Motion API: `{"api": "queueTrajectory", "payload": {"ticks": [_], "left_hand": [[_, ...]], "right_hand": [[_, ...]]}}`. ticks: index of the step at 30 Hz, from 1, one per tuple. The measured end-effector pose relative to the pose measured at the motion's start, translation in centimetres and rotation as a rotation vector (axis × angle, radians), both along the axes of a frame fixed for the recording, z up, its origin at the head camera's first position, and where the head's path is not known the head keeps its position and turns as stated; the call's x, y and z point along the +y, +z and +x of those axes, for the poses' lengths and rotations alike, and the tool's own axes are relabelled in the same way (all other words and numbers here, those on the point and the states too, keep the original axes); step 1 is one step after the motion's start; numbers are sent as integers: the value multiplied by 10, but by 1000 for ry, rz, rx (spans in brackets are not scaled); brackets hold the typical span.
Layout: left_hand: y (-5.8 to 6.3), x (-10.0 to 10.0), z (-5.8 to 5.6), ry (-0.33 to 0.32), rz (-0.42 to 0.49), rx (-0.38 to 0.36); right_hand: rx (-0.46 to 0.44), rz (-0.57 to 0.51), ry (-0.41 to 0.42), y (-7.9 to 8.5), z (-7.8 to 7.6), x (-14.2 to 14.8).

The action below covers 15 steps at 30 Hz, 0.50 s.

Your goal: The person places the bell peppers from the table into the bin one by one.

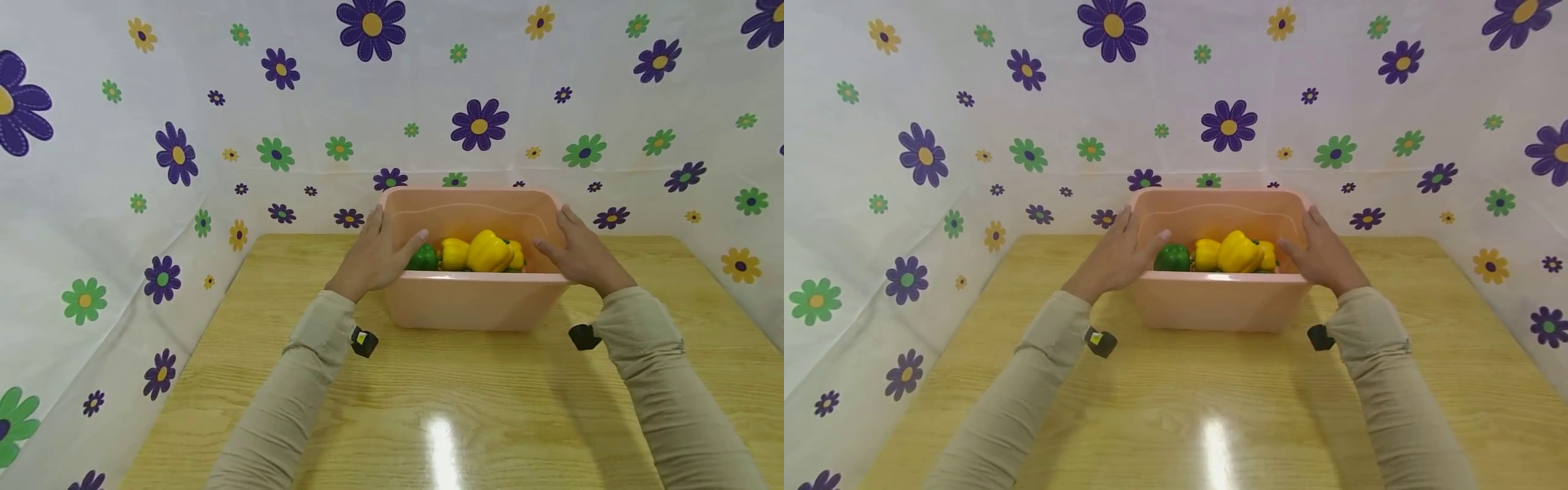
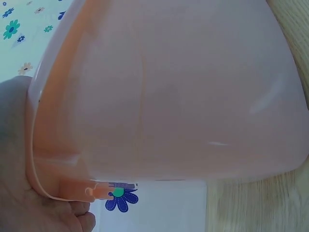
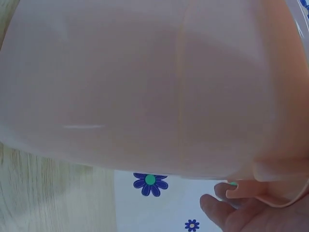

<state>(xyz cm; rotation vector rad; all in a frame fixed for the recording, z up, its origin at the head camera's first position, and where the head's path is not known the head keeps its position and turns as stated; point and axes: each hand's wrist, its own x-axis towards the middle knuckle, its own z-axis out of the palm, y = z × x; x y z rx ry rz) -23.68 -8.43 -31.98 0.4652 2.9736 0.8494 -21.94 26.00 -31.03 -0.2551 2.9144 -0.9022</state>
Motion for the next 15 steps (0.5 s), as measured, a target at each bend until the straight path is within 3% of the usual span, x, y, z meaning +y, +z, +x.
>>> {"api": "queueTrajectory", "payload": {"ticks": [10, 15], "left_hand": [[-1, 3, 2, -7, 18, 6], [0, 1, 3, -10, 27, 9]], "right_hand": [[-54, -17, -34, -4, -1, 3], [-30, 10, -17, -1, 0, 1]]}}
